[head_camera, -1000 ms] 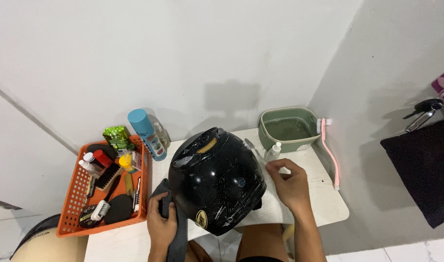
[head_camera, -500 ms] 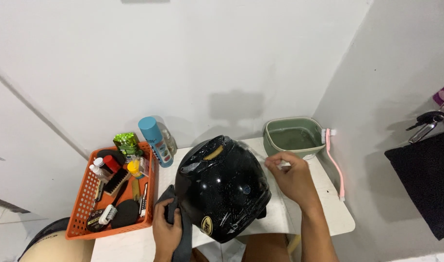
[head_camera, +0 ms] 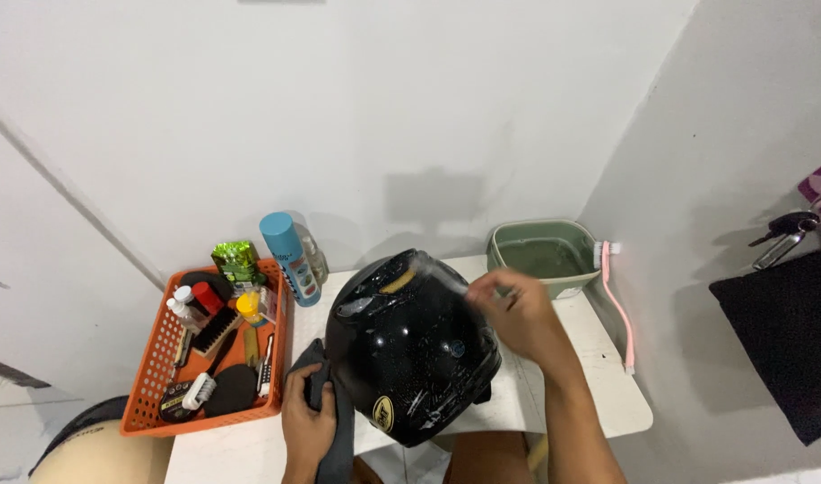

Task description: The person scrubs a black motorcycle helmet with a toothbrush and soapy water, then wipes it with a cloth. The person repeats this process multiple times, focusing on different areas of the helmet.

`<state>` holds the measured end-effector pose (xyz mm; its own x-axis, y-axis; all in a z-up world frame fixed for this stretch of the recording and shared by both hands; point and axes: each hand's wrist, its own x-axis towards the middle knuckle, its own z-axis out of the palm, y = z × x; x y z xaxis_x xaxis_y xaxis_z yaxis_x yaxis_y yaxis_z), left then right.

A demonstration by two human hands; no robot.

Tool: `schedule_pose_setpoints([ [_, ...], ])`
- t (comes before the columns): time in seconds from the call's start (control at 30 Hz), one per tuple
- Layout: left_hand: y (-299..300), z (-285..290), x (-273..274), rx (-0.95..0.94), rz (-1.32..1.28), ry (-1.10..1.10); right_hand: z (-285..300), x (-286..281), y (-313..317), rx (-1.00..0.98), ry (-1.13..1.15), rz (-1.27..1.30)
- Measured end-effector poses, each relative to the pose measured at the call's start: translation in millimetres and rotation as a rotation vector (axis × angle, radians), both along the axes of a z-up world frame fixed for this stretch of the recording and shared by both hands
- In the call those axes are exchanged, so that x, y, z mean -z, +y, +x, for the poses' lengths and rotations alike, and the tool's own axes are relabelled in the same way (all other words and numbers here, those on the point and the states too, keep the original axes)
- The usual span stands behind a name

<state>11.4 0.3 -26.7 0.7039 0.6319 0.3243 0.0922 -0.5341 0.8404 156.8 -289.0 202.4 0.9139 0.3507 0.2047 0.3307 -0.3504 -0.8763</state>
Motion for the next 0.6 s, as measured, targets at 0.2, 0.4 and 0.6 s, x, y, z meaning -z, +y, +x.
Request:
schedule_pose_setpoints([
  [0.2, -1, -2, -5, 0.003, -0.030, 0.009, 5, -4, 18, 0.065, 0.051, -0.072],
  [0.4, 1, -4, -8, 0.018, -0.033, -0.006, 18, 6, 18, -0.023, 0.012, -0.039],
  [0.6, 1, -4, -9, 0.028, -0.038, -0.010, 11, 2, 17, -0.108, 0.015, 0.044],
])
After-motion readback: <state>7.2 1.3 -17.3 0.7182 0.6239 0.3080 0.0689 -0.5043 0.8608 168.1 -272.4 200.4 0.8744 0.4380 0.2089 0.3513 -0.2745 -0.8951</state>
